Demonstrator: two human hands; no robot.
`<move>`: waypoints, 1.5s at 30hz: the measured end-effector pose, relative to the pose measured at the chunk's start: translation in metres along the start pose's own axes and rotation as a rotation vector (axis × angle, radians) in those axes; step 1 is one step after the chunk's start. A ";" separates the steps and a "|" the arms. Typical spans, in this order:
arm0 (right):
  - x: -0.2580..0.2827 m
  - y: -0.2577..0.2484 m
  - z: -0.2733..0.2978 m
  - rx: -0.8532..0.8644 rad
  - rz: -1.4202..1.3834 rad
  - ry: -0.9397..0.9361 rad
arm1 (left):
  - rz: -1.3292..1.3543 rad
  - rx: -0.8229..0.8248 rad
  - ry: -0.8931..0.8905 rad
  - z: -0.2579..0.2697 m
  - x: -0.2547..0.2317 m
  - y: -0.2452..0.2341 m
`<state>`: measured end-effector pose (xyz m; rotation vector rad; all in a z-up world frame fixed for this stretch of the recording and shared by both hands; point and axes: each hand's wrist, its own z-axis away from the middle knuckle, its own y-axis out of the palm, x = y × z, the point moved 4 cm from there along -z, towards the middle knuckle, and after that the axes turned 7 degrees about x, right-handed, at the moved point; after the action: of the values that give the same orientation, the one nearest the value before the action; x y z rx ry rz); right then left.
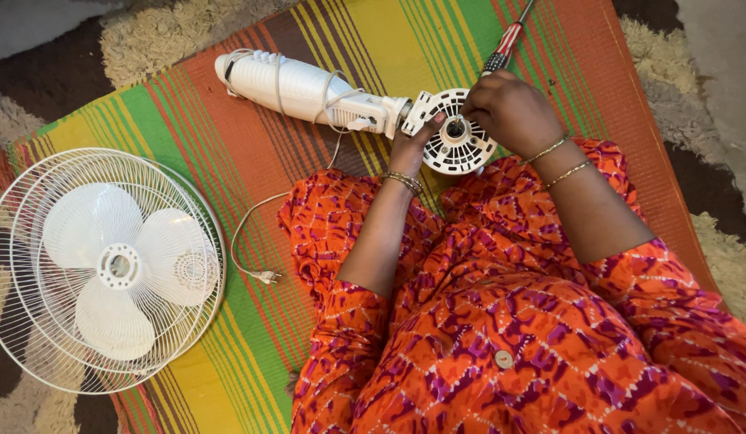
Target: The person uses a screwdriver to remove screws from the back cap of a disassembled electric fan. They then remove the cap and set it aside, exposing the fan's internal motor components.
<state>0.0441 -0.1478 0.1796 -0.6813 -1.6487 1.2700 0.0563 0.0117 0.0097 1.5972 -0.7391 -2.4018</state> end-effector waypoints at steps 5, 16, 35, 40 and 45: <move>-0.004 -0.001 -0.001 -0.063 -0.062 -0.055 | 0.042 -0.005 0.019 -0.003 0.002 0.000; 0.000 -0.002 -0.002 -0.046 -0.079 0.062 | 0.007 -0.022 0.014 -0.004 0.002 -0.002; -0.088 0.061 0.009 -0.206 -0.957 0.531 | -0.022 -0.020 -0.001 -0.007 0.008 -0.005; -0.131 0.088 0.016 -0.215 -0.289 0.373 | -0.043 -0.038 -0.017 -0.004 0.004 -0.004; -0.148 0.134 0.005 -0.087 0.096 0.307 | -0.126 -0.078 -0.087 0.002 0.001 -0.004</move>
<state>0.0891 -0.2327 0.0039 -0.9677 -1.4380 1.1024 0.0552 0.0153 0.0078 1.5618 -0.5660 -2.5694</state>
